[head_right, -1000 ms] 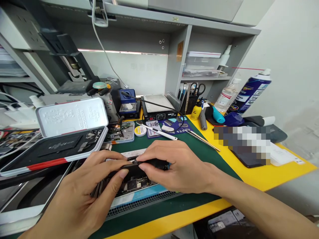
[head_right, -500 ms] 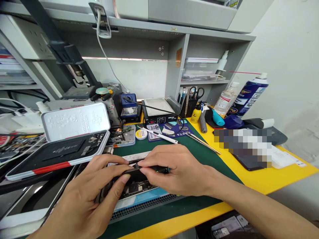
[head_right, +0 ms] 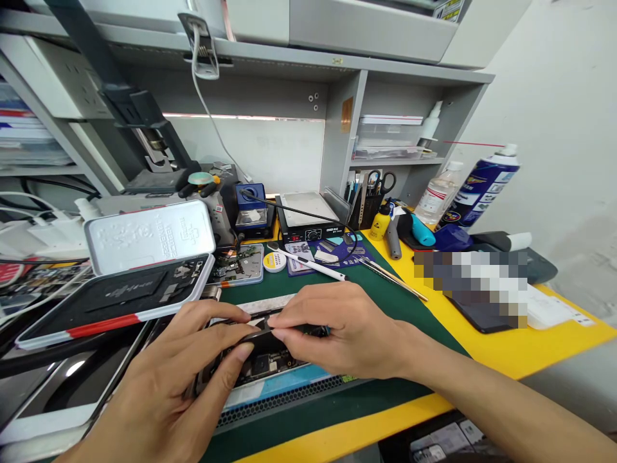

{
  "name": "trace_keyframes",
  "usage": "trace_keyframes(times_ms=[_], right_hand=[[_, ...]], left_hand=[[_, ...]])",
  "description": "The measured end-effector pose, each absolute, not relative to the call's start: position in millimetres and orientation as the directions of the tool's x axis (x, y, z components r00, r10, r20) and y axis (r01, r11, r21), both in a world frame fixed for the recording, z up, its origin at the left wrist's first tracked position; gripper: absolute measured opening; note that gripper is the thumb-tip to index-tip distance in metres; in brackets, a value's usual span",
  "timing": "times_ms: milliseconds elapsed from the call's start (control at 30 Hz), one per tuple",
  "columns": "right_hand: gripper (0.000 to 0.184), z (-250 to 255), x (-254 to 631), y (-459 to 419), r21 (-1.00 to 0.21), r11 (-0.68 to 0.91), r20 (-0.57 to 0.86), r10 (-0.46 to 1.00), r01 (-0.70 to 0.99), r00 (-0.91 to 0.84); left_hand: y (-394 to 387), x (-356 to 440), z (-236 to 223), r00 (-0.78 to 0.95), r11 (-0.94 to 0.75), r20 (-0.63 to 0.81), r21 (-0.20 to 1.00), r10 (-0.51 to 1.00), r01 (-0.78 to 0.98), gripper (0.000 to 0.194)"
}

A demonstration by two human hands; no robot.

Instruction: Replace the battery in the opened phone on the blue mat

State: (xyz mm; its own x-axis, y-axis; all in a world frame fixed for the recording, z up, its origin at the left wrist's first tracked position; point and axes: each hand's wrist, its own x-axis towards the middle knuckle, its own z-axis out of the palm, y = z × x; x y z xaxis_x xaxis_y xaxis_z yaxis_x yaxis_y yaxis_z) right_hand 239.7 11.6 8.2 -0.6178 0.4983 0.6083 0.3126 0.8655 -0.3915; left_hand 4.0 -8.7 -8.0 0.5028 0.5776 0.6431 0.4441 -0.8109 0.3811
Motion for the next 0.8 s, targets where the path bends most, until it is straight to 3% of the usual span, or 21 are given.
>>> trace_keyframes(times_ms=[333,433,600,800], right_hand=[[0.022,6.9,239.0,12.8,-0.377,0.877,0.608,0.478,0.299,-0.634],[0.024,10.5,240.0,10.2,-0.424,0.856,0.595,0.510,0.296,-0.621],[0.044,22.8,252.3,4.2,-0.584,0.717,0.412,0.666,0.382,-0.621],[0.027,33.8,268.0,6.3,-0.706,0.612,0.246,0.684,0.358,-0.686]], left_hand=[[-10.3,3.1,-6.6,0.502,-0.810,0.642,0.387,0.580,0.442,0.028],[-9.6,2.9,-7.2,0.497,-0.807,0.643,0.387,0.583,0.446,0.028],[-7.9,1.9,-10.3,0.505,-0.826,0.663,0.354,0.553,0.440,0.032],[-7.4,1.2,-12.0,0.475,-0.867,0.748,0.270,0.463,0.420,0.032]])
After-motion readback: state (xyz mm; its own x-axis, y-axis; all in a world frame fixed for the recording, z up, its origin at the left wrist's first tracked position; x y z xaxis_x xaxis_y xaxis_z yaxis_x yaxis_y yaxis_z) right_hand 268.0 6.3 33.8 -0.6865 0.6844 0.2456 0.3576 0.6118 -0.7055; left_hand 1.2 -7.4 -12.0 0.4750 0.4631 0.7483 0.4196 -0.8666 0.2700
